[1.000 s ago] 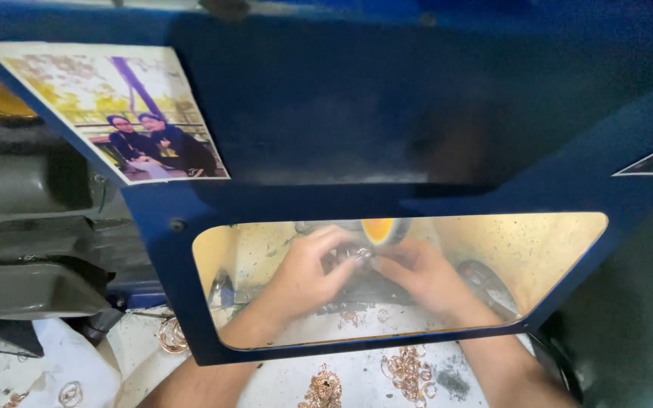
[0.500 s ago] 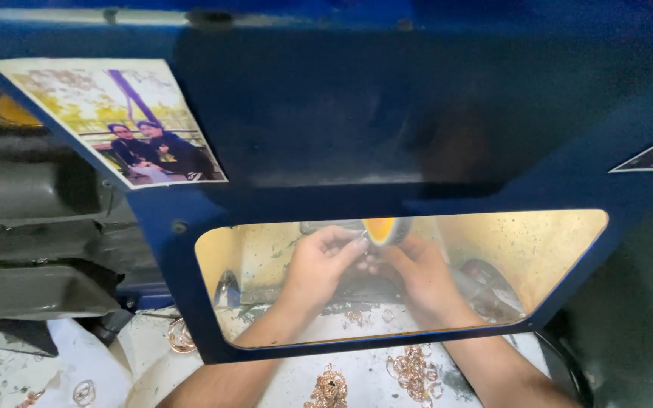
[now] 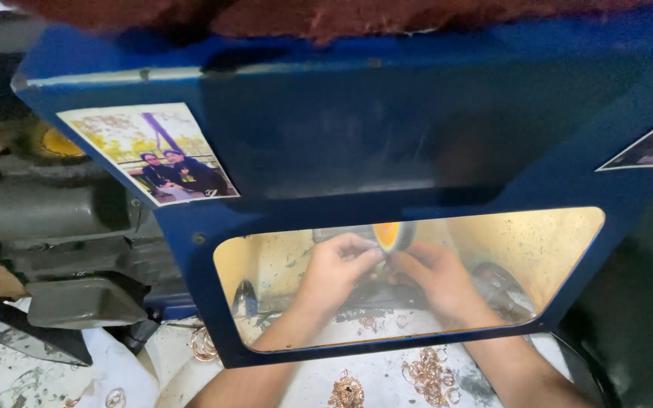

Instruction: Polishing a jewelry component using a bench-mounted polishing wheel inside a protective enclosure.

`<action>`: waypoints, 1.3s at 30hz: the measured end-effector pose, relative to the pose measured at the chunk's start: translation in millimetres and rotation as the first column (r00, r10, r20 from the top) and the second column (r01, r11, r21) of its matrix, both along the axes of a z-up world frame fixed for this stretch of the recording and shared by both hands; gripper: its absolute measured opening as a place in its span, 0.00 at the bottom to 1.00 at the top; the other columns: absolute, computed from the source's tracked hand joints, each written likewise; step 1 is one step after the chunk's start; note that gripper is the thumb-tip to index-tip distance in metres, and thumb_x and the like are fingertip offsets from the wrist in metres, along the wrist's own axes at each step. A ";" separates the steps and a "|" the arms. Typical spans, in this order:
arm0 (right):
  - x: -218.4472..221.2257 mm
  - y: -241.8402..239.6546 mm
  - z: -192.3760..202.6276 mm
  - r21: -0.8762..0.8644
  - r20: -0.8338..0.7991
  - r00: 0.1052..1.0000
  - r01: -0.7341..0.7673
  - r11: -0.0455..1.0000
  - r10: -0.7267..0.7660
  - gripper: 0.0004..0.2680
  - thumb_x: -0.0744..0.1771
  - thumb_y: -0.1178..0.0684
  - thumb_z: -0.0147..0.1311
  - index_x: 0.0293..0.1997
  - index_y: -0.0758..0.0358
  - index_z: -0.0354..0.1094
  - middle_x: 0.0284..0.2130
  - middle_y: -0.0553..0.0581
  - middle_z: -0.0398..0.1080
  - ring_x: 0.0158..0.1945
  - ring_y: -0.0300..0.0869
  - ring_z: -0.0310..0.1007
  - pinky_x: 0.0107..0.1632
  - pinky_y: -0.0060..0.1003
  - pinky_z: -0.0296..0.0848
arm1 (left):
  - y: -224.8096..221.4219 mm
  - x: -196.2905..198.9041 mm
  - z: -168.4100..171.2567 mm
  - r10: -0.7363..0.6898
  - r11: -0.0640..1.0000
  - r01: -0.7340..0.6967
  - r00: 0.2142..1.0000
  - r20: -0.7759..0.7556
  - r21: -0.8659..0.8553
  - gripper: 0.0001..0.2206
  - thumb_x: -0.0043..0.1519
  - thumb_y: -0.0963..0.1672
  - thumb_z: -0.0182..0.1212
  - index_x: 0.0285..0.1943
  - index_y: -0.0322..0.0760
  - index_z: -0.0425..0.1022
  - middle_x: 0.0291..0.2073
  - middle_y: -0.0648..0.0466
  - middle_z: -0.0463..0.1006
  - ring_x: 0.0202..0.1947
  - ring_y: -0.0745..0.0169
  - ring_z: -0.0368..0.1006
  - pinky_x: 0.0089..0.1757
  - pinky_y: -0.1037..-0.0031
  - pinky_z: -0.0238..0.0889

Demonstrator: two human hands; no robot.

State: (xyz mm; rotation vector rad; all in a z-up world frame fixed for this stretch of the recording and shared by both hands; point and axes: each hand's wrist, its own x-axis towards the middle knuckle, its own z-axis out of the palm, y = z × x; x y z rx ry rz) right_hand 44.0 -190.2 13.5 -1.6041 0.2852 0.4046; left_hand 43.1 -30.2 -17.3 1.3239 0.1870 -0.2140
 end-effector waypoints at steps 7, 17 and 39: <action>5.2 3.2 -30.6 0.135 -0.004 0.999 0.042 0.990 -0.042 0.08 0.68 0.61 0.54 0.47 0.79 0.74 0.38 0.69 0.75 0.38 0.51 0.78 0.48 0.49 0.78 | 11.0 -4.1 4.3 0.021 1.000 -0.021 0.999 -0.033 0.011 0.11 0.58 0.41 0.70 0.47 0.30 0.81 0.32 0.47 0.81 0.32 0.65 0.80 0.33 0.76 0.79; 5.5 -21.4 -27.1 -0.188 0.254 0.945 -0.162 0.969 0.207 0.10 0.67 0.55 0.59 0.49 0.68 0.79 0.43 0.66 0.82 0.50 0.48 0.81 0.56 0.50 0.77 | 8.6 -2.3 2.0 -0.132 0.965 0.098 0.983 0.127 0.245 0.11 0.58 0.44 0.70 0.47 0.36 0.83 0.35 0.49 0.84 0.38 0.61 0.80 0.42 0.69 0.75; -0.5 -12.2 -12.2 -0.264 0.141 0.979 -0.108 0.958 0.149 0.12 0.67 0.51 0.58 0.53 0.65 0.77 0.50 0.65 0.80 0.61 0.53 0.75 0.65 0.55 0.68 | -3.3 -4.6 -16.5 -0.097 0.992 0.099 0.995 0.027 -0.084 0.10 0.63 0.42 0.65 0.49 0.30 0.79 0.36 0.48 0.81 0.40 0.62 0.79 0.43 0.68 0.77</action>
